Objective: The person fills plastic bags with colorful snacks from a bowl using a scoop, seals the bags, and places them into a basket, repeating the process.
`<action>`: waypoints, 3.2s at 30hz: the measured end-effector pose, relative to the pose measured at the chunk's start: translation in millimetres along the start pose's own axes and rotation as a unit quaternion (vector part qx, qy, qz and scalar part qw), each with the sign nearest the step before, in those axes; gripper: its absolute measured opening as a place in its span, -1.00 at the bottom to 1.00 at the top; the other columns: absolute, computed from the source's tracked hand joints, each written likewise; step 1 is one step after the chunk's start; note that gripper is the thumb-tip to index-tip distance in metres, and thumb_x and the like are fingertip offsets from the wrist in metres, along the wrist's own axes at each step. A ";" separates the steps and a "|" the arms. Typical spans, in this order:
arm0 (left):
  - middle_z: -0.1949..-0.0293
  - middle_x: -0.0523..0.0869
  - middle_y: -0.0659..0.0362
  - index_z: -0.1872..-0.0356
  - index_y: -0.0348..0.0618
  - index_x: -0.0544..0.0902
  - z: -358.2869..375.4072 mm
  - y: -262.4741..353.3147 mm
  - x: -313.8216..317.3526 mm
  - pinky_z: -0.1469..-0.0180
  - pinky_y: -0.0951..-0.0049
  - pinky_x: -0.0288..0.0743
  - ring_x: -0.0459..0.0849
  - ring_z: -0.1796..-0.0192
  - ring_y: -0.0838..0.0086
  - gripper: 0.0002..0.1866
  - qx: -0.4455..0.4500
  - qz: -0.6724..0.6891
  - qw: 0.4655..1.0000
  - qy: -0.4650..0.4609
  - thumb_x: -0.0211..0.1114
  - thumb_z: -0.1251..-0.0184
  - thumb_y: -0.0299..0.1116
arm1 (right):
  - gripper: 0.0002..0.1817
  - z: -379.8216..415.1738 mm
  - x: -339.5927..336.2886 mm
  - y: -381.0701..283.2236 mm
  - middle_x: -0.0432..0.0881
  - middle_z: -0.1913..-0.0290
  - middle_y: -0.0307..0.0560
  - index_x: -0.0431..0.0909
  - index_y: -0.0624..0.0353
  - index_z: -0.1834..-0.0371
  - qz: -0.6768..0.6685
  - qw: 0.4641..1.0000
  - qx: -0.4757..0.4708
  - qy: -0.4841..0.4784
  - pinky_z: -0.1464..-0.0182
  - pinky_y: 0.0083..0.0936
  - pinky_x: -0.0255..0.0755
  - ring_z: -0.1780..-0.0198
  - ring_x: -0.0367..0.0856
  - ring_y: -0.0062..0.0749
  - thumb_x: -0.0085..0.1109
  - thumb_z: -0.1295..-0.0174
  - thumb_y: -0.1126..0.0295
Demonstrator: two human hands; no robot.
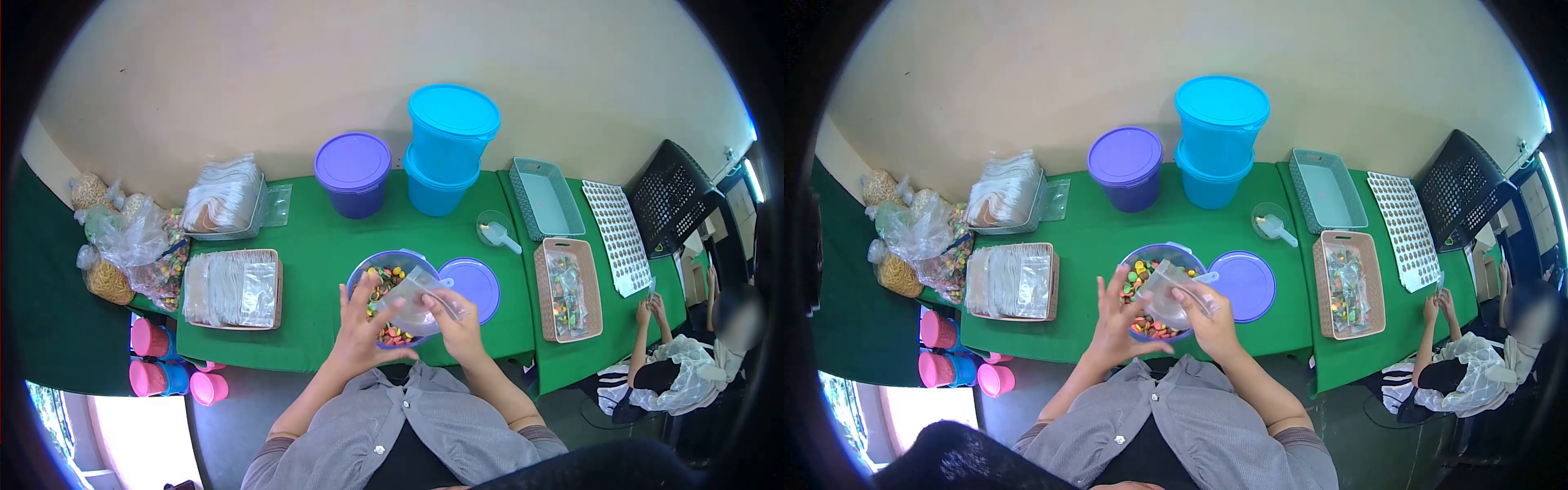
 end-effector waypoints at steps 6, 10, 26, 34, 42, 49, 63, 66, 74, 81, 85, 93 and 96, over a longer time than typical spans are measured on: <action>0.05 0.72 -0.04 -0.48 -0.18 0.14 9.8 -34.4 27.6 -0.36 0.21 0.29 0.63 -0.15 0.36 0.05 -0.283 0.438 0.852 -0.038 0.59 0.08 -0.40 | -0.79 5.0 9.0 10.3 0.69 0.13 -0.11 0.66 0.30 0.09 0.077 0.996 -0.011 -0.054 -0.03 -0.55 0.43 0.07 0.60 -0.52 0.25 -0.30 0.41; 0.28 0.78 0.10 -0.32 -0.27 0.41 12.3 -47.3 29.5 -0.12 0.43 0.51 0.72 0.13 0.54 -0.23 -0.295 0.444 0.846 0.026 0.47 0.02 -0.67 | -0.64 3.4 -9.0 -19.1 0.55 0.23 -0.23 0.50 0.26 -0.13 0.104 0.973 -0.161 0.128 0.00 -0.54 0.38 0.17 0.50 -0.55 0.24 -0.30 0.41; -0.32 0.38 0.09 -0.33 0.01 0.36 -1.9 2.4 30.6 -0.50 -0.19 -0.17 0.38 -0.36 0.09 0.01 0.015 0.077 0.988 -0.133 0.59 0.38 -0.32 | -0.75 6.6 15.6 -1.8 0.57 0.28 -0.07 0.60 0.32 0.15 0.258 0.962 -0.067 -0.054 0.24 -0.51 0.40 0.29 0.54 -0.47 0.29 -0.12 0.45; -0.07 0.61 0.15 -0.15 -0.03 0.50 7.5 -13.2 40.1 -0.45 -0.01 0.12 0.54 -0.19 0.21 -0.23 -0.042 0.165 0.980 -0.102 0.59 0.25 -0.28 | -0.86 1.1 8.0 -16.5 0.62 0.48 -0.02 0.65 0.36 0.41 0.278 0.959 -0.044 0.005 0.40 -0.52 0.46 0.50 0.59 -0.41 0.36 -0.07 0.49; 0.11 0.64 0.13 0.05 -0.11 0.53 13.2 -24.4 28.5 -0.22 0.15 0.43 0.63 -0.02 0.23 -0.40 -0.008 0.108 0.994 -0.013 0.62 0.20 -0.32 | -0.73 -9.7 5.2 2.1 0.67 0.26 -0.14 0.63 0.30 0.14 0.058 0.996 0.033 -0.057 0.22 -0.62 0.48 0.25 0.61 -0.60 0.40 -0.10 0.45; 0.19 0.55 0.12 0.00 -0.16 0.33 7.2 -50.3 17.4 0.07 0.35 0.58 0.63 0.15 0.38 -0.27 -0.181 0.484 0.846 0.134 0.57 0.00 0.03 | -0.23 -8.2 41.3 -33.7 0.53 -0.22 0.06 0.41 0.14 -0.30 0.241 0.944 -0.194 -0.118 -0.31 -0.24 0.31 -0.19 0.53 -0.20 0.52 0.04 0.28; 0.05 0.53 0.09 -0.19 -0.17 0.25 15.7 -95.3 -54.7 -0.13 0.23 0.45 0.57 0.02 0.36 -0.23 -0.150 0.383 0.859 0.306 0.50 -0.14 -0.02 | -0.26 -32.4 -27.3 27.3 0.40 -0.26 0.15 0.31 0.17 -0.36 0.592 0.790 -0.131 0.091 -0.30 -0.21 0.25 -0.30 0.33 0.02 0.40 -0.10 0.28; 0.02 0.54 0.10 -0.20 -0.15 0.29 26.9 -116.2 -58.2 -0.17 0.31 0.40 0.56 -0.03 0.35 -0.30 -0.211 0.311 0.871 0.316 0.50 -0.16 -0.15 | -0.38 -37.1 -53.7 74.7 0.45 -0.16 0.12 0.41 0.28 -0.26 0.449 0.891 -0.043 0.045 -0.08 -0.34 0.43 -0.04 0.53 -0.22 0.39 -0.13 0.34; 0.08 0.60 0.09 -0.12 -0.22 0.43 47.7 -146.0 11.1 -0.16 0.32 0.40 0.57 -0.05 0.36 -0.41 -0.330 0.179 0.908 0.184 0.51 -0.07 -0.36 | -0.70 -52.7 -14.9 133.3 0.62 0.18 -0.16 0.53 0.36 -0.07 -0.038 0.992 0.120 0.028 0.17 -0.65 0.51 0.25 0.57 -0.59 0.17 -0.35 0.43; 0.05 0.60 0.02 -0.15 -0.21 0.44 47.9 -134.7 36.8 -0.28 0.20 0.31 0.56 -0.10 0.22 -0.39 -0.306 0.047 0.941 0.136 0.51 -0.06 -0.33 | -0.82 -81.8 0.7 48.6 0.69 0.30 -0.12 0.61 0.19 0.05 0.217 0.968 -0.117 -0.037 0.21 -0.50 0.52 0.29 0.64 -0.52 0.11 -0.32 0.51; 0.04 0.61 0.02 -0.15 -0.21 0.45 50.4 -140.5 46.3 -0.37 0.16 0.18 0.54 -0.14 0.20 -0.41 -0.319 0.031 0.935 0.151 0.49 -0.10 -0.32 | -0.82 -102.6 25.9 65.2 0.71 0.25 -0.09 0.60 0.22 0.07 0.287 0.909 -0.193 -0.233 0.17 -0.43 0.54 0.28 0.67 -0.37 0.10 -0.30 0.53; 0.02 0.63 0.13 -0.18 -0.10 0.45 57.4 -149.5 50.7 -0.48 -0.11 -0.19 0.55 -0.17 0.25 -0.40 -0.320 0.023 0.939 0.128 0.47 -0.13 -0.23 | -0.84 -134.7 24.3 104.4 0.70 0.28 -0.12 0.58 0.24 0.08 0.152 0.962 0.006 -0.226 0.16 -0.52 0.55 0.27 0.65 -0.55 0.10 -0.34 0.51; 0.03 0.64 0.13 -0.18 -0.10 0.44 58.2 -149.9 51.4 -0.48 -0.11 -0.18 0.56 -0.16 0.26 -0.41 -0.326 0.026 0.935 0.133 0.46 -0.13 -0.23 | -0.85 -119.2 14.3 101.2 0.70 0.27 -0.13 0.58 0.25 0.08 0.211 0.954 -0.030 -0.208 0.17 -0.54 0.55 0.27 0.65 -0.53 0.11 -0.34 0.50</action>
Point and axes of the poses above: each hand's wrist, its own z-axis away from the middle knuckle, its own x-axis out of the palm, y = z × x, the point moved 7 cm from there along -z, towards the middle knuckle
